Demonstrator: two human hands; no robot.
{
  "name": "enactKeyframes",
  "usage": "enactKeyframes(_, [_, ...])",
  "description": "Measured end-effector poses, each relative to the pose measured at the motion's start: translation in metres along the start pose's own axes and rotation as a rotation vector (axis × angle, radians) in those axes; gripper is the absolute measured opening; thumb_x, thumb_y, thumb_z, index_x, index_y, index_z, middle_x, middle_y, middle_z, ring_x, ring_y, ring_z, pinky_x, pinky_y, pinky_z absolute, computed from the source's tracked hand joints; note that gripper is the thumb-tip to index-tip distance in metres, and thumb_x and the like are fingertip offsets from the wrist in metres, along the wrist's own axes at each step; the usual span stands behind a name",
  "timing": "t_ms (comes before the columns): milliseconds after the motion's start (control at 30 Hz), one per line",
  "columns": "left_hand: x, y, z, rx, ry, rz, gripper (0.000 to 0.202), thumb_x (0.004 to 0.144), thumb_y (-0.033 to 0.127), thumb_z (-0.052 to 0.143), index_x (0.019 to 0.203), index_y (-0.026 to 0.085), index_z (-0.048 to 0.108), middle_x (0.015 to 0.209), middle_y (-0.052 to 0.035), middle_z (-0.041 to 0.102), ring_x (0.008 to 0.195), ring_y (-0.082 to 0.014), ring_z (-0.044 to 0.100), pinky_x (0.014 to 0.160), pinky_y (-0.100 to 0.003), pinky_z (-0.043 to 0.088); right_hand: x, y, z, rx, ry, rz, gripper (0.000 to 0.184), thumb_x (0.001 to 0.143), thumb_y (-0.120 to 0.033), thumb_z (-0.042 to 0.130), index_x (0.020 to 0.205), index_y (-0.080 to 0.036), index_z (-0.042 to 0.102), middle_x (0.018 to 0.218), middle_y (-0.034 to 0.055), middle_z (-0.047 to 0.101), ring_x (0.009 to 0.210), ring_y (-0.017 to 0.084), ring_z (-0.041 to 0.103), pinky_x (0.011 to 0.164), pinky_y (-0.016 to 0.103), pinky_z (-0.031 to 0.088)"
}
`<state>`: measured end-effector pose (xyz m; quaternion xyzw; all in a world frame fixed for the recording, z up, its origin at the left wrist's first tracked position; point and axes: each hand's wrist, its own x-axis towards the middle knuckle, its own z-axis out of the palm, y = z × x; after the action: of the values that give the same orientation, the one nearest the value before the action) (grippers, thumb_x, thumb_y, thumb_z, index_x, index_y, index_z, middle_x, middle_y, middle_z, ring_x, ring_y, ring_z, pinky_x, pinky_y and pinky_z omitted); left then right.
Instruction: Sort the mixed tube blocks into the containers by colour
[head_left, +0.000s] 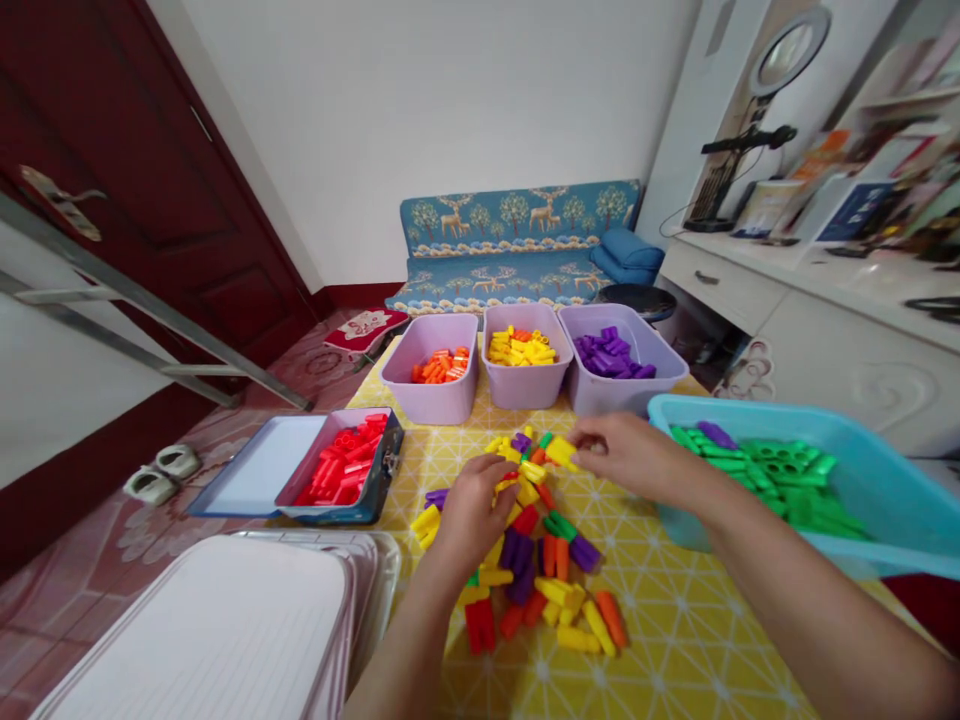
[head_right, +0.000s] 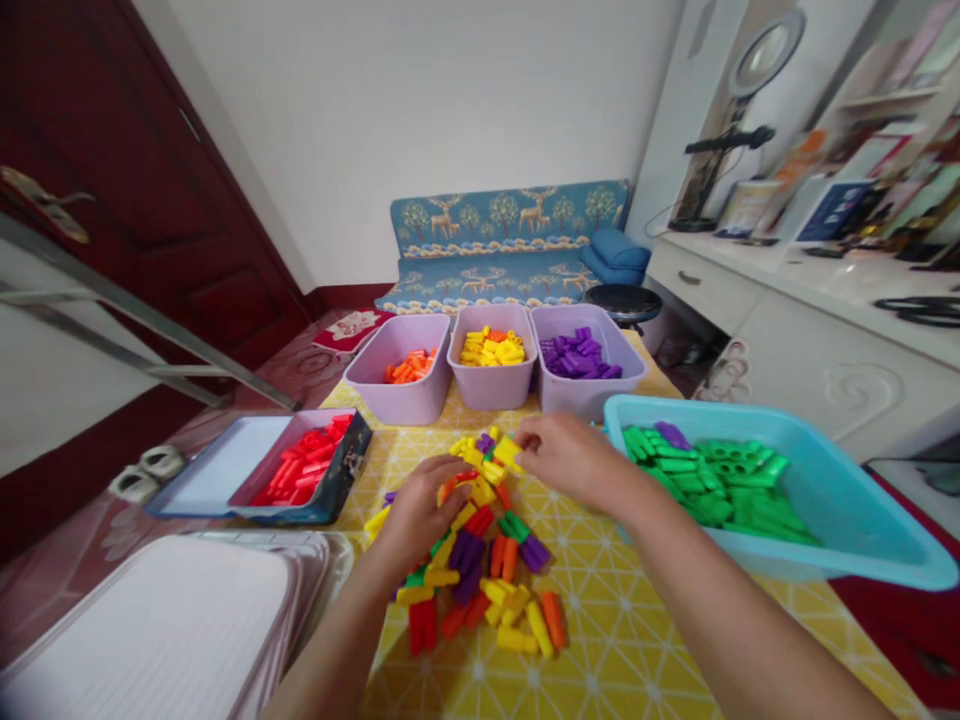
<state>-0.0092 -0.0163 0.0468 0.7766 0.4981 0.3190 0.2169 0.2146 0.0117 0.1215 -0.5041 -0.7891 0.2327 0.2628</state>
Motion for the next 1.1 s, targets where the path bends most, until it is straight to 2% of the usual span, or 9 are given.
enactKeyframes(100, [-0.017, -0.006, -0.016, 0.027, 0.028, -0.076, 0.026, 0.085, 0.029, 0.054, 0.107, 0.022, 0.067, 0.115, -0.0107, 0.064, 0.110, -0.0255, 0.057, 0.097, -0.040, 0.044, 0.043, -0.005, -0.002, 0.198, 0.407, 0.023, 0.024, 0.074, -0.031, 0.062, 0.093, -0.018, 0.071, 0.083, 0.0057, 0.072, 0.067, 0.018, 0.063, 0.060, 0.029, 0.048])
enactKeyframes(167, [-0.030, -0.003, -0.026, 0.054, 0.005, -0.091, 0.035, 0.084, 0.036, 0.056, 0.117, 0.025, 0.062, 0.124, -0.0108, 0.059, 0.116, -0.0265, 0.054, 0.100, -0.042, 0.042, 0.057, -0.007, -0.001, 0.290, 0.505, 0.016, 0.038, 0.074, -0.035, 0.064, 0.107, -0.017, 0.066, 0.095, 0.0083, 0.070, 0.076, 0.020, 0.065, 0.067, 0.033, 0.051])
enactKeyframes(300, [-0.064, 0.003, -0.037, 0.149, -0.137, -0.048, 0.094, 0.062, 0.050, 0.076, 0.143, 0.033, 0.032, 0.149, -0.0129, 0.033, 0.136, -0.0364, 0.032, 0.107, -0.054, 0.033, 0.023, -0.007, 0.029, 0.241, 0.283, -0.006, 0.040, 0.079, -0.035, 0.060, 0.116, -0.020, 0.061, 0.103, 0.0085, 0.069, 0.089, 0.023, 0.065, 0.080, 0.038, 0.052])
enactKeyframes(367, [-0.083, 0.002, -0.033, 0.202, -0.199, -0.051, 0.115, 0.050, 0.051, 0.083, 0.147, 0.034, 0.022, 0.154, -0.0136, 0.020, 0.140, -0.0415, 0.020, 0.107, -0.061, 0.029, -0.020, 0.000, 0.055, 0.099, 0.178, 0.007, 0.047, 0.077, -0.038, 0.063, 0.121, -0.023, 0.059, 0.116, 0.0095, 0.065, 0.102, 0.026, 0.062, 0.090, 0.044, 0.048])
enactKeyframes(467, [-0.106, -0.004, -0.015, 0.262, -0.270, -0.112, 0.126, 0.043, 0.047, 0.086, 0.148, 0.035, 0.015, 0.157, -0.0122, 0.007, 0.142, -0.0428, 0.008, 0.107, -0.065, 0.024, -0.092, 0.014, 0.091, -0.106, 0.091, 0.025, 0.075, 0.066, -0.045, 0.071, 0.135, -0.026, 0.047, 0.139, 0.0106, 0.048, 0.126, 0.033, 0.045, 0.104, 0.050, 0.037])
enactKeyframes(600, [-0.118, -0.009, 0.011, 0.310, -0.232, -0.138, 0.112, 0.056, 0.048, 0.080, 0.148, 0.032, 0.017, 0.158, -0.0110, 0.000, 0.143, -0.0405, 0.002, 0.108, -0.065, 0.018, -0.157, 0.023, 0.125, -0.275, 0.011, 0.074, 0.105, 0.058, -0.041, 0.076, 0.147, -0.030, 0.023, 0.157, 0.0052, 0.016, 0.140, 0.037, 0.020, 0.112, 0.056, 0.022])
enactKeyframes(733, [-0.110, -0.009, 0.024, 0.305, -0.140, -0.063, 0.086, 0.072, 0.044, 0.069, 0.146, 0.033, 0.025, 0.157, -0.0102, 0.013, 0.143, -0.0374, 0.011, 0.108, -0.064, 0.022, -0.155, 0.023, 0.140, -0.247, 0.051, 0.084, 0.094, 0.069, -0.037, 0.069, 0.148, -0.032, 0.018, 0.158, 0.0027, 0.005, 0.142, 0.035, 0.014, 0.113, 0.055, 0.022])
enactKeyframes(933, [-0.061, -0.004, 0.023, 0.195, -0.046, 0.021, 0.047, 0.079, 0.026, 0.062, 0.126, 0.026, 0.055, 0.131, -0.0107, 0.054, 0.119, -0.0285, 0.050, 0.101, -0.051, 0.040, -0.092, 0.031, 0.133, 0.006, 0.239, 0.038, 0.060, 0.089, -0.034, 0.048, 0.144, -0.027, 0.026, 0.154, 0.0079, 0.022, 0.141, 0.026, 0.024, 0.111, 0.048, 0.032])
enactKeyframes(1100, [-0.016, -0.013, 0.022, 0.135, 0.083, 0.004, 0.037, 0.083, 0.027, 0.058, 0.120, 0.021, 0.058, 0.123, -0.0118, 0.057, 0.115, -0.0258, 0.053, 0.099, -0.045, 0.043, -0.067, 0.014, 0.084, -0.077, 0.392, -0.048, 0.039, 0.090, -0.035, 0.048, 0.127, -0.025, 0.051, 0.137, 0.0083, 0.049, 0.127, 0.024, 0.045, 0.105, 0.044, 0.040])
